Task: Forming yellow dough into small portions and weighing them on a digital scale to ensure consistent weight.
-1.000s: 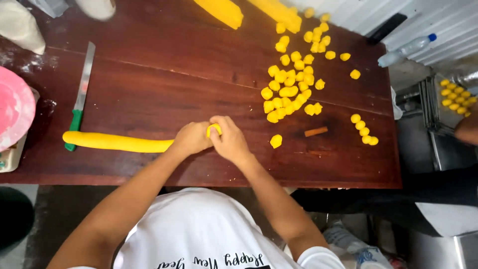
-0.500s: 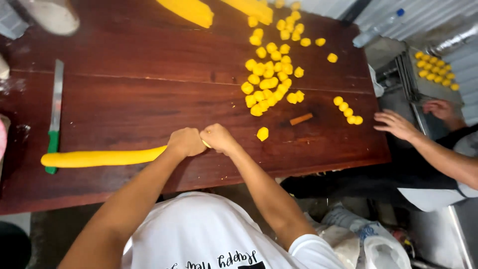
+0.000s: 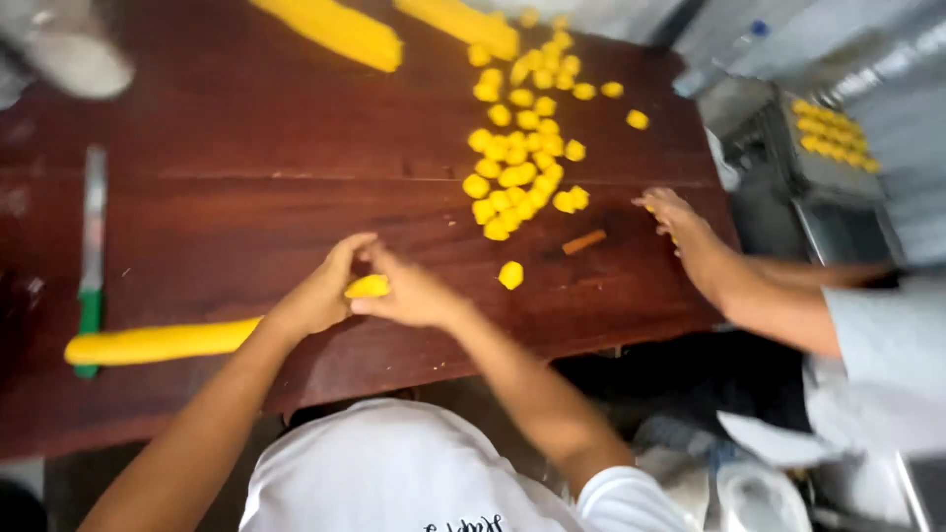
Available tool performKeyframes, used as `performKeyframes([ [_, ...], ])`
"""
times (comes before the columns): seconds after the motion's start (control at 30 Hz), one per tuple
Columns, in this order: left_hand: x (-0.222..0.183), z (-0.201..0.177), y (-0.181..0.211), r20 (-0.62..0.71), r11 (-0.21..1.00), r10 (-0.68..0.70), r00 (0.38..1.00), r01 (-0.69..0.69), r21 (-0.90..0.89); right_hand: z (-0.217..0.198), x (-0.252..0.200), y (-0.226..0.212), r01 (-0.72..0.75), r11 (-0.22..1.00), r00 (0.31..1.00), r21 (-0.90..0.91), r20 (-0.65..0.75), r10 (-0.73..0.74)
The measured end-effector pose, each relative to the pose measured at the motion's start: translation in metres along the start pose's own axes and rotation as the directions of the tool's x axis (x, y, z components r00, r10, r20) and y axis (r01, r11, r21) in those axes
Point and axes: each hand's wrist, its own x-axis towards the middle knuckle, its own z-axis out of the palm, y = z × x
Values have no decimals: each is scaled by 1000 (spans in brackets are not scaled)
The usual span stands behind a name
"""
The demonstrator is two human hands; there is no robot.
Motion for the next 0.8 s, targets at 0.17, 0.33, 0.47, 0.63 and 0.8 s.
performKeyframes([
  [0.17, -74, -29, 0, -30, 954, -131, 991, 134, 268, 65, 14, 43, 247, 962, 969, 118, -65, -240],
  [0.33, -132, -17, -123, -307, 605, -25, 951, 259, 753, 66, 19, -1, -65, 959, 997, 277, 63, 49],
  [0.47, -129, -48, -105, -384, 761, 32, 923, 227, 608, 31, 18, -44, -56, 923, 998, 381, 18, 54],
  [0.63, -125, -141, 24, -433, 968, 133, 892, -24, 248, -51, 15, -45, 225, 734, 974, 640, -179, -142],
  [0.8, -69, -141, 102, -240, 903, 197, 951, -81, 423, -108, -25, -15, 336, 664, 937, 668, -308, -164],
])
